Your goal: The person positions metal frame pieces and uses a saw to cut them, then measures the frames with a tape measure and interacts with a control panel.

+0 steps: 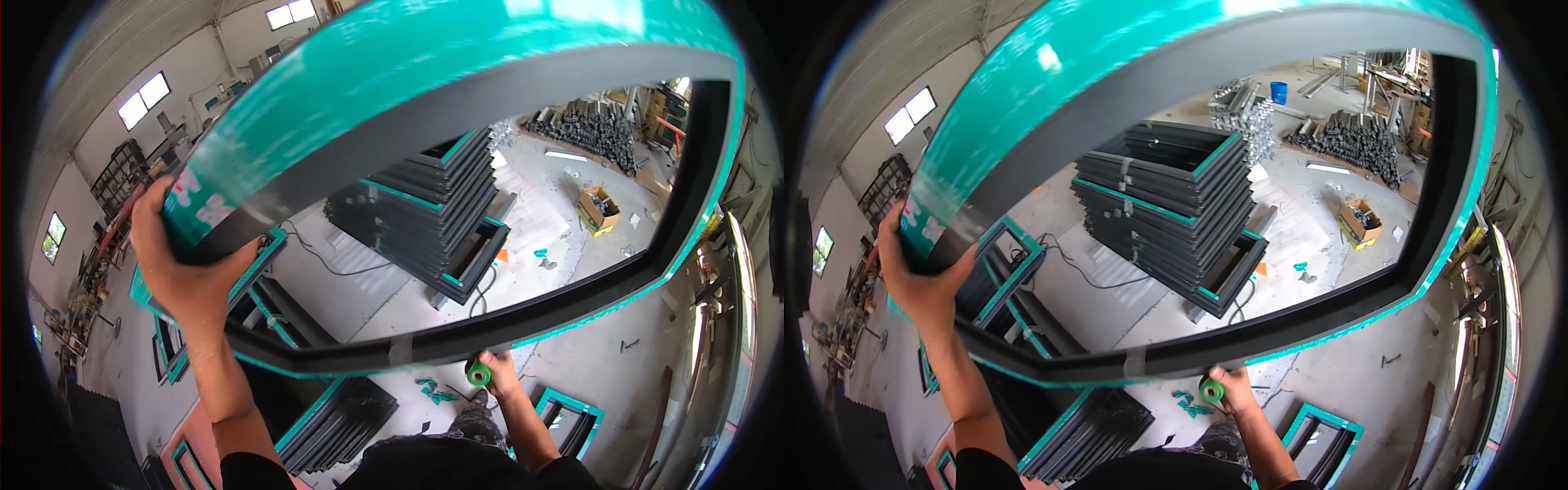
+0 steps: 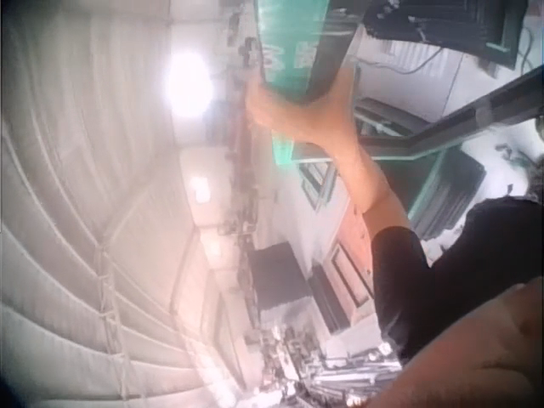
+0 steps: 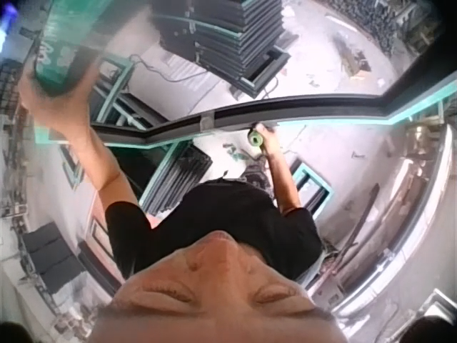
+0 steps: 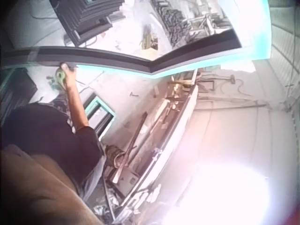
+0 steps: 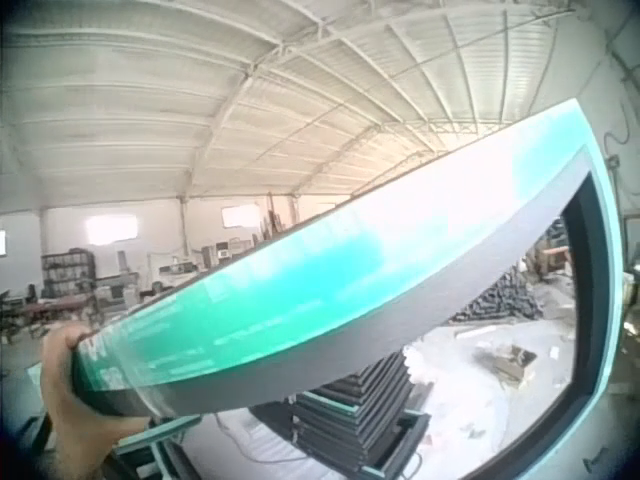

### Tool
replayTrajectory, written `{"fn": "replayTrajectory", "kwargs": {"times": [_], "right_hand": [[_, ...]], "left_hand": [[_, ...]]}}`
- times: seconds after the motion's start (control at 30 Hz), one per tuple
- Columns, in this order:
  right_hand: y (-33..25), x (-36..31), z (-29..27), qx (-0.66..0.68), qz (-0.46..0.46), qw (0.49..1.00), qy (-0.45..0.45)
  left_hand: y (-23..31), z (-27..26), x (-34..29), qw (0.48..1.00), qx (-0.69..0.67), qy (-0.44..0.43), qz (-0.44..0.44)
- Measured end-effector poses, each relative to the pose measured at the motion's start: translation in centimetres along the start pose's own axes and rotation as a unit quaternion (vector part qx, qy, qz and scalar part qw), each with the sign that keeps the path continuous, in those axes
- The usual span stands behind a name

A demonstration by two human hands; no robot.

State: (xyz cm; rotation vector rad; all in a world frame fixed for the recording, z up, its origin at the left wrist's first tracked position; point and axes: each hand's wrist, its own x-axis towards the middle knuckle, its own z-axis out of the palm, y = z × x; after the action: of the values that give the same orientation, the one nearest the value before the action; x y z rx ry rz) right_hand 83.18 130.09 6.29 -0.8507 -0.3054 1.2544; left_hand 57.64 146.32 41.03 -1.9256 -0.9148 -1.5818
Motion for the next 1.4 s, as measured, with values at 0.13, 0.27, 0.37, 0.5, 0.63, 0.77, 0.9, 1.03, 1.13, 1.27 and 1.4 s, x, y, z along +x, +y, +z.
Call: {"fn": "replayTrajectory", "kwargs": {"times": [0.13,0.27,0.37,0.5,0.63,0.77,0.9,1.03,1.13,1.27,1.4], "right_hand": [[-5.9,4.5,-1.8,0.044,-0.154,0.985,0.067],[-10.9,9.4,-4.3,0.035,-0.148,0.982,0.114],[-12.5,12.5,-5.7,0.076,-0.121,0.984,0.109],[-14.3,16.0,-4.7,0.137,-0.080,0.983,0.093],[-16.2,21.5,-2.2,0.117,-0.058,0.983,0.131],[-17.3,29.0,1.8,0.101,-0.098,0.983,0.120],[-16.6,38.6,7.4,0.130,-0.079,0.980,0.128],[-15.4,49.9,12.5,0.153,-0.023,0.983,0.099],[-13.2,56.4,16.3,0.187,0.000,0.976,0.112],[-12.2,63.9,19.9,0.192,0.001,0.977,0.097],[-11.4,72.1,20.8,0.202,-0.011,0.976,0.082]], "left_hand": [[6.3,7.0,1.8,0.995,-0.052,0.010,0.080],[10.2,11.4,2.5,0.986,-0.047,-0.030,0.160],[11.5,15.1,2.7,0.975,-0.099,-0.031,0.196],[11.8,18.5,4.5,0.968,-0.097,-0.016,0.231],[8.9,22.2,6.5,0.957,-0.143,0.023,0.252],[3.4,26.6,8.7,0.952,-0.133,0.072,0.265],[-4.3,31.7,10.4,0.954,-0.116,0.067,0.267],[-12.1,38.6,13.1,0.946,-0.143,0.037,0.289],[-17.7,43.9,14.7,0.943,-0.144,0.024,0.300],[-23.8,49.7,15.0,0.938,-0.160,0.029,0.306],[-27.7,55.1,14.4,0.948,-0.154,0.036,0.277]]}}
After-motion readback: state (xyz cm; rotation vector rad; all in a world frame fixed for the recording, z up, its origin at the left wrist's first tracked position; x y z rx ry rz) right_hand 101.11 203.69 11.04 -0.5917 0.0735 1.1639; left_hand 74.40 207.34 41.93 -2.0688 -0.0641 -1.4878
